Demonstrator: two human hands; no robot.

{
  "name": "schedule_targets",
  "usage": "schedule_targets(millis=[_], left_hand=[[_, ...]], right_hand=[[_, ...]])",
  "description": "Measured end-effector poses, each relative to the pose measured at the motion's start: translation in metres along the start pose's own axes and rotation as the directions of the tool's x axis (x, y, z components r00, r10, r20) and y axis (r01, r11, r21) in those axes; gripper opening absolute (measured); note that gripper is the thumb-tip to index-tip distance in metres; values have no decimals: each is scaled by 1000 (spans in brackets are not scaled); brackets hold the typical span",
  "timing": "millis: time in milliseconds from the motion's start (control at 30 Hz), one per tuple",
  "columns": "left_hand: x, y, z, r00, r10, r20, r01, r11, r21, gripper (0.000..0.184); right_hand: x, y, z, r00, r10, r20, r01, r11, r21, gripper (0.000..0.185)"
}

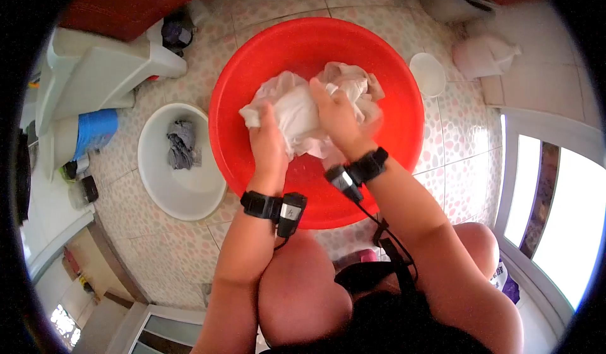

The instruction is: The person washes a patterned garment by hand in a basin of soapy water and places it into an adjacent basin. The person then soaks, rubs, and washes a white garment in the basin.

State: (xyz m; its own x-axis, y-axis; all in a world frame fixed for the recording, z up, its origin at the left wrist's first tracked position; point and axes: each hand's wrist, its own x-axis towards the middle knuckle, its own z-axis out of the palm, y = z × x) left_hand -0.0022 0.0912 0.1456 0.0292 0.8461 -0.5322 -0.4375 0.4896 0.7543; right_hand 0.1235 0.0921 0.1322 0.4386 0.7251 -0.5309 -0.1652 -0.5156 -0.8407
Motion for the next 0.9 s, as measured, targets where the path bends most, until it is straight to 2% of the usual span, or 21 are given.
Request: schedule_targets(millis=[33, 67, 100, 133, 233, 433, 567, 633, 667, 700, 733, 767, 800, 833, 867, 900], left_hand=[[1, -1, -3, 993, 120, -14, -119, 992, 43, 43], [4, -3, -5, 992, 125, -12, -124, 991, 46, 43], [6, -6, -9, 980, 199, -20, -194, 972, 131, 44], [7, -9, -14, 963, 270, -23, -259, 942, 214, 44], [3, -8, -19, 977, 209, 29, -211, 960, 186, 45], [8, -12, -18, 982, 189, 3, -188, 977, 104, 47], [6, -9, -16, 986, 166, 30, -168, 981, 93, 51], [10, -10, -18, 984, 23, 179, 11, 982, -187, 56], [8, -5, -16, 984, 24, 179, 10, 982, -187, 56], [6, 0, -14, 966, -103, 237, 184, 919, -348, 57], [3, 4, -12, 925, -214, 314, 350, 801, -485, 59], [-5, 16, -5, 919, -286, 271, 384, 804, -453, 57], [-3, 11, -8, 917, -288, 275, 387, 804, -452, 57], [2, 2, -15, 864, -343, 368, 480, 782, -398, 54], [3, -1, -17, 798, -396, 454, 564, 754, -335, 51], [3, -5, -18, 796, -398, 457, 568, 753, -333, 51]], right_hand=[[-4, 2, -1, 991, -76, 108, 65, 992, 104, 39], [-11, 6, -2, 966, -155, 205, 111, 971, 211, 39], [-30, -23, -4, 964, -153, 218, 153, 988, 13, 38], [-30, -21, -4, 965, -148, 218, 149, 989, 12, 38], [-31, -15, -9, 959, -99, 267, 84, 994, 67, 40], [-24, -4, -12, 945, -151, 290, 129, 987, 93, 40], [-22, 0, -12, 946, -105, 306, 75, 991, 109, 33], [-18, 5, -15, 952, -106, 288, 75, 990, 118, 32], [-14, 7, -20, 799, -453, 395, 488, 873, 13, 29], [-11, 8, -24, 508, -684, 523, 815, 578, -35, 28], [-11, 9, -30, 508, -685, 523, 815, 578, -35, 28], [-18, -7, -33, 763, -350, 544, 444, 894, -49, 30], [-23, -15, -37, 830, 67, 553, -32, 997, -72, 35], [-19, -16, -43, 834, 67, 548, -33, 997, -72, 35], [-11, -18, -51, 779, 52, 625, -5, 997, -78, 38], [-6, -20, -57, 716, 38, 697, 24, 997, -80, 40]])
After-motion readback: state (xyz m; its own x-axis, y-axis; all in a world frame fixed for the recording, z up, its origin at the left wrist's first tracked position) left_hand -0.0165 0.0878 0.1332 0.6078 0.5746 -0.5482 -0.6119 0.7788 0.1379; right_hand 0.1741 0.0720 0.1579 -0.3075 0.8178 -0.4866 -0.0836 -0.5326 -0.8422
